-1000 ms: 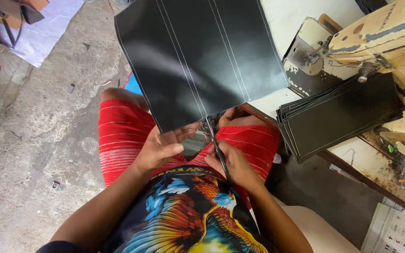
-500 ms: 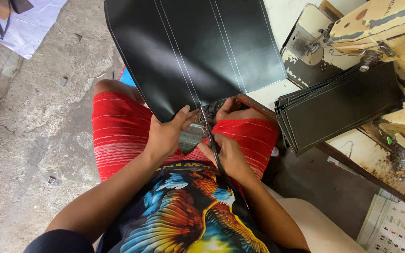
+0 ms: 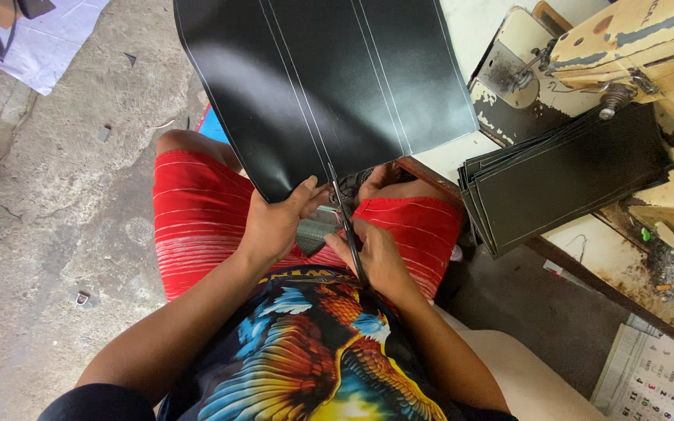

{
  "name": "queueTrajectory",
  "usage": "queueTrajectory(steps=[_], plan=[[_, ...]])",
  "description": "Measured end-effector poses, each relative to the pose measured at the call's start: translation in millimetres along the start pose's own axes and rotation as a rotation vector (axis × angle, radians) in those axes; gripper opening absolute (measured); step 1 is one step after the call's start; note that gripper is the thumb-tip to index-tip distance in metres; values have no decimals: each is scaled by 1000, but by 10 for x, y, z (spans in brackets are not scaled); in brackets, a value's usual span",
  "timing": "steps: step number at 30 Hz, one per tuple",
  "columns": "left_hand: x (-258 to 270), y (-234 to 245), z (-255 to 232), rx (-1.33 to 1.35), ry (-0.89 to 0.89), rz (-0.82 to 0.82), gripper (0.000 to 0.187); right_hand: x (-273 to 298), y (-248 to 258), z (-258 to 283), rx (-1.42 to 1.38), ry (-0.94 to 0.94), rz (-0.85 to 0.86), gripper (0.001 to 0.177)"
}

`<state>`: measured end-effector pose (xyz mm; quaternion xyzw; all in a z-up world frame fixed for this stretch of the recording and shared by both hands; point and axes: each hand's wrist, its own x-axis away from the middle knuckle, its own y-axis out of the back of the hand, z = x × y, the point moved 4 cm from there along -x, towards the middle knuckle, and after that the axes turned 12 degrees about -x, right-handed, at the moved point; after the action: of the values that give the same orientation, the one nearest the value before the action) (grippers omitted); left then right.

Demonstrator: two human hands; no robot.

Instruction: The person uses scissors to cut a large sheet of black material into smaller rectangular pieces. They repeatedly cut along marked lines, stack the cut pieces on the sewing machine table, and continue cutting the remaining material.

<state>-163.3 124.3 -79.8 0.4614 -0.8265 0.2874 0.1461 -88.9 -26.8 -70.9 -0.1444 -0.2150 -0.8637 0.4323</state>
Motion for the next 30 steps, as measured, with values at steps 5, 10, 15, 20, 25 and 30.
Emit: queueTrajectory(steps=[5, 10, 15, 20, 25, 30], plan=[[-31, 15, 63, -16, 4, 42, 36, -7, -30, -74, -17, 2, -3, 40], [-24, 27, 26, 24, 34, 35, 42, -3, -24, -11, 18, -10, -25, 43], [5, 26, -42, 27, 22, 41, 41, 44, -23, 200, 45, -10, -44, 46], [-28, 77, 44, -37, 65, 111, 42, 50, -50, 226, -12, -47, -68, 46], [60, 76, -112, -98, 71, 168, 42, -28, -20, 172, 28, -40, -60, 43], [55, 98, -75, -120, 73, 177, 44, -98, -20, 280, 72, 0, -41, 43]])
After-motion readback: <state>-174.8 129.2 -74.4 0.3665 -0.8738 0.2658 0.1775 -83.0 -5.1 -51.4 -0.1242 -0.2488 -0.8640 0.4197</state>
